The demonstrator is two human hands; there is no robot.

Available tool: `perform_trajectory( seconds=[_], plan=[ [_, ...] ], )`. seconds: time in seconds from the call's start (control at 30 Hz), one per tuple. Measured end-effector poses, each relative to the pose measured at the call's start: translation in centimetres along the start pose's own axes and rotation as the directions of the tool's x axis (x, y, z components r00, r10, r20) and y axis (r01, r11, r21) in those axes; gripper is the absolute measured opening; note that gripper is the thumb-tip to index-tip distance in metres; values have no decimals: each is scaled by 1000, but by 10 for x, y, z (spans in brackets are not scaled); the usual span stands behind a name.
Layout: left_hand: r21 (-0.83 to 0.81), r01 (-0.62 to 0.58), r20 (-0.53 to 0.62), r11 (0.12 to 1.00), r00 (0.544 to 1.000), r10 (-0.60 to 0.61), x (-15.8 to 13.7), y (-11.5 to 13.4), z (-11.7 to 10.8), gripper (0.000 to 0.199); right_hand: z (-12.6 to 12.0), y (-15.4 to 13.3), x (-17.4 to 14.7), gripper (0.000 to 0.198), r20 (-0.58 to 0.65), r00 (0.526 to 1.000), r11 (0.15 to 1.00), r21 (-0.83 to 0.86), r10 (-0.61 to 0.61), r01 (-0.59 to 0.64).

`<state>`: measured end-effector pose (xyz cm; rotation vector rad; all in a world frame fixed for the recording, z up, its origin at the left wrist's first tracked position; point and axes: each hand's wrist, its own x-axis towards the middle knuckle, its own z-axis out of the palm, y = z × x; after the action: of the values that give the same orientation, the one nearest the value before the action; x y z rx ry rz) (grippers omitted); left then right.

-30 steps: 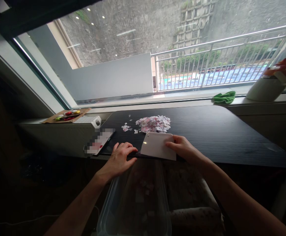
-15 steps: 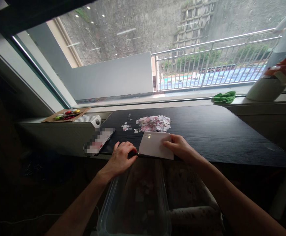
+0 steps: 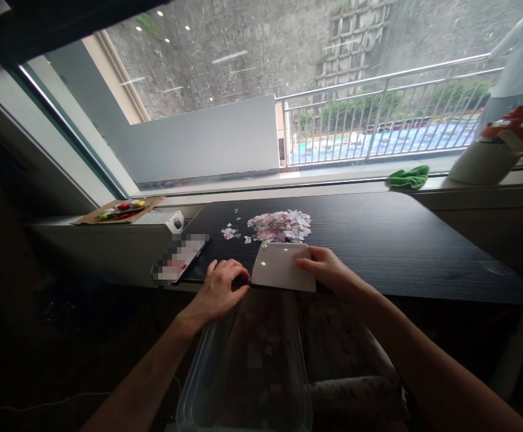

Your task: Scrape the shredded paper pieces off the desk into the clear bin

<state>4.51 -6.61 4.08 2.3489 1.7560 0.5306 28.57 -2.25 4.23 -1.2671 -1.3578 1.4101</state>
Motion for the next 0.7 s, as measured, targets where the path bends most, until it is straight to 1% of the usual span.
perform_trajectory(
  seconds=[0.1,0.2,0.27,0.33,0.4,0.47,0.5,0.53,0.6,0.63,0.7],
  plan=[
    [-2,1,26,1000,1000,-1,-5,-1,-3,10,-1,0,-3,24,17,999,999,-26,-28,29],
    [-3,-2,45,1000,999,2,-12,-3,-8,14,-5,2,-10,23,21,991,980,-150,-130,131],
    [-6,-3,59,1000,998,4,-15,-5,-10,14,-7,4,-17,23,25,969,942,-230,-245,244],
    [-5,-6,70,1000,998,6,-15,-5,-13,13,-8,5,-26,23,36,935,889,-298,-353,347],
    [-2,-14,64,1000,998,14,-12,-5,-14,10,-9,3,-35,22,94,907,830,-375,-410,413],
    [-6,-28,40,1000,999,28,-4,-4,-13,11,-13,-1,-40,20,143,890,779,-436,-434,450],
    [-15,-36,27,999,999,36,1,-3,-12,11,-18,-3,-42,20,126,881,767,-445,-457,462],
    [-27,-45,14,999,999,45,8,-3,-9,12,-24,-4,-42,21,75,869,764,-444,-489,468],
    [-59,-70,-6,996,998,70,22,-3,-3,12,-40,-4,-39,24,-88,836,774,-439,-542,456],
    [-71,-88,-24,994,996,87,30,-3,2,12,-50,-2,-37,25,-162,821,781,-451,-548,432],
    [-67,-125,-78,990,990,119,42,-4,11,12,-71,7,-35,25,-250,806,776,-521,-537,355]
  ],
)
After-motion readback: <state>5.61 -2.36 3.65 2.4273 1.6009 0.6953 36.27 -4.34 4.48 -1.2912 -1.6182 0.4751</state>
